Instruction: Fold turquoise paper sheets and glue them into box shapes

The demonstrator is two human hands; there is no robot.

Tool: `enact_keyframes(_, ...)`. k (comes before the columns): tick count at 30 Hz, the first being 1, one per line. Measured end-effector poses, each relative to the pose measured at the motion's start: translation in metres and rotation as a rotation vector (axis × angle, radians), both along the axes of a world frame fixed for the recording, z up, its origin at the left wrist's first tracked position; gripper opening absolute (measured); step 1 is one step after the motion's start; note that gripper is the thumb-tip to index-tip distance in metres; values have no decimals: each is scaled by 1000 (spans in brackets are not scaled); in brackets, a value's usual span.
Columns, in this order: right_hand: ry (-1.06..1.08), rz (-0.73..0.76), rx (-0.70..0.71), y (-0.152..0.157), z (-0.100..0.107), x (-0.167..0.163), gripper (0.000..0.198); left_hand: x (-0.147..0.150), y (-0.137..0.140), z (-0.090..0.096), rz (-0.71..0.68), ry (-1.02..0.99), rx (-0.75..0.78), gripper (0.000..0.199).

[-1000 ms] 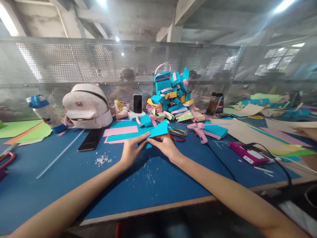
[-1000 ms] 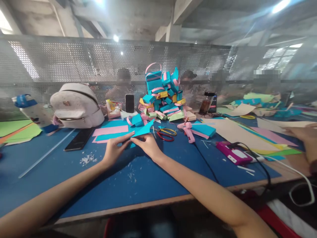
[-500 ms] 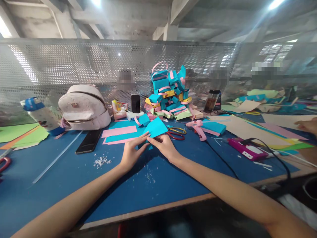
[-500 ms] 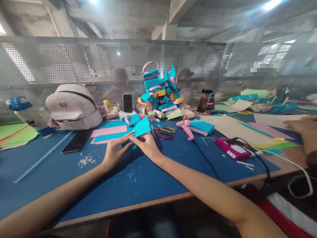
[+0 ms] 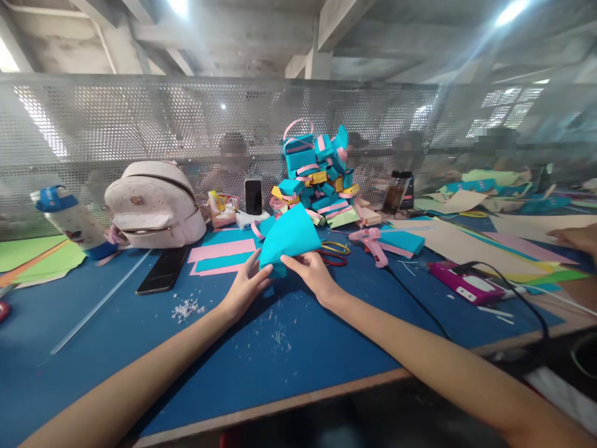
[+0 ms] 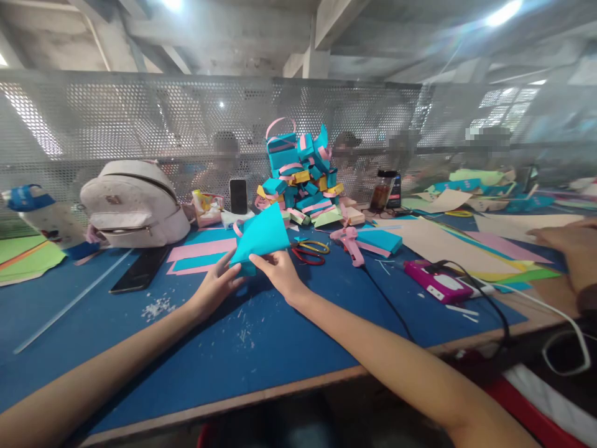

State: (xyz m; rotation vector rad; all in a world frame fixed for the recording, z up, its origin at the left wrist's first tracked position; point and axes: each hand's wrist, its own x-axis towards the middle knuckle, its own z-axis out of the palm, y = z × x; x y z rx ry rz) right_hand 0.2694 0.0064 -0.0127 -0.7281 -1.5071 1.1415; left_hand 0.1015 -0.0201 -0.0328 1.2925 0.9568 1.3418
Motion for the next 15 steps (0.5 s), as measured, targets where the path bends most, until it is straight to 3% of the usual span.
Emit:
enact_keyframes(7, -14, 15, 14, 8, -7, 0, 34, 2, -3, 7, -171, -154, -27, 60)
enact_keyframes(15, -40, 41, 24, 12, -8, 2, 34, -1, 1, 4, -165, -184, 13, 58)
